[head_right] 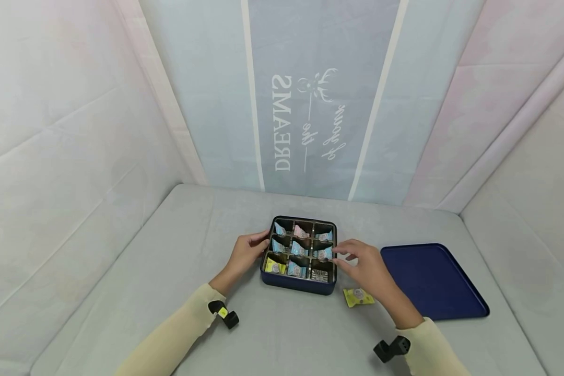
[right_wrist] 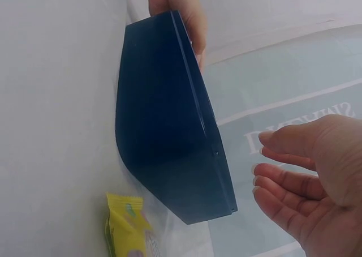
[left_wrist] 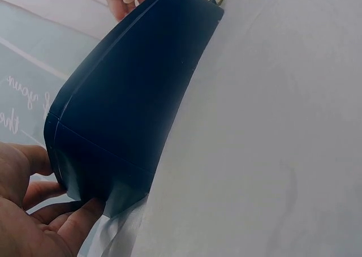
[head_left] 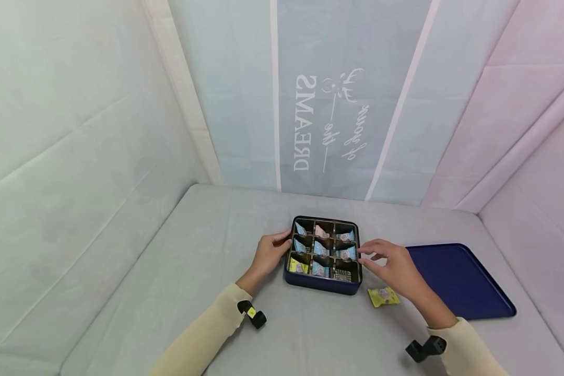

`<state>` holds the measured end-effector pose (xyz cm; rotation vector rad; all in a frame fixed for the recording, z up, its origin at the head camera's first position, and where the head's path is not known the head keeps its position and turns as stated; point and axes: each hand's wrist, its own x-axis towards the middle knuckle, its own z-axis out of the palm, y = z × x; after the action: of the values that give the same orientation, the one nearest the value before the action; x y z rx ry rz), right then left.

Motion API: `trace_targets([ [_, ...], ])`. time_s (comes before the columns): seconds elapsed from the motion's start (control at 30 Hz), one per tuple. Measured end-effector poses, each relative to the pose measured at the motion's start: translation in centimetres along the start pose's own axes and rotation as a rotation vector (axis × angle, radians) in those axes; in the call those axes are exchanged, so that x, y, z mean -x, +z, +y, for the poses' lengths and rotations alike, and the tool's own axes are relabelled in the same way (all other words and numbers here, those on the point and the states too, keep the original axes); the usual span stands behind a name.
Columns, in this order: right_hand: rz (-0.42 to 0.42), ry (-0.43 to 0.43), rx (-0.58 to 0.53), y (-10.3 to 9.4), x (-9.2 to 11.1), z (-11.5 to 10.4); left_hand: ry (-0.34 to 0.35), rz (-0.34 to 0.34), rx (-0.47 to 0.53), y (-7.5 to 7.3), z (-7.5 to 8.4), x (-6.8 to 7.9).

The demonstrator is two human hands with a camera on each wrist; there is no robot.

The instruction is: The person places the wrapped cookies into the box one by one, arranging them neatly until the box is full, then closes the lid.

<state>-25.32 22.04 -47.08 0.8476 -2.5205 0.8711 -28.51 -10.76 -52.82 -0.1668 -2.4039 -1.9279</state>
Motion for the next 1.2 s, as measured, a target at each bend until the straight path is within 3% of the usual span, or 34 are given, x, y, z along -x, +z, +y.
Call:
trace_targets([
  [0.37,0.001,0.093,-0.016,-0.4,1.5,-0.1,0.015,0.008,-0.026,-0.1,0.2,-0.1],
  [0.97,-0.007,0.135,0.009,-0.9,3.9,-0.8,0.029,0.003,-0.023,0.1,0.0,0.1],
  [1.2,0.005,0.107,-0.017,-0.9,4.5,-0.8,0.033,0.005,-0.005,0.0,0.0,0.0],
])
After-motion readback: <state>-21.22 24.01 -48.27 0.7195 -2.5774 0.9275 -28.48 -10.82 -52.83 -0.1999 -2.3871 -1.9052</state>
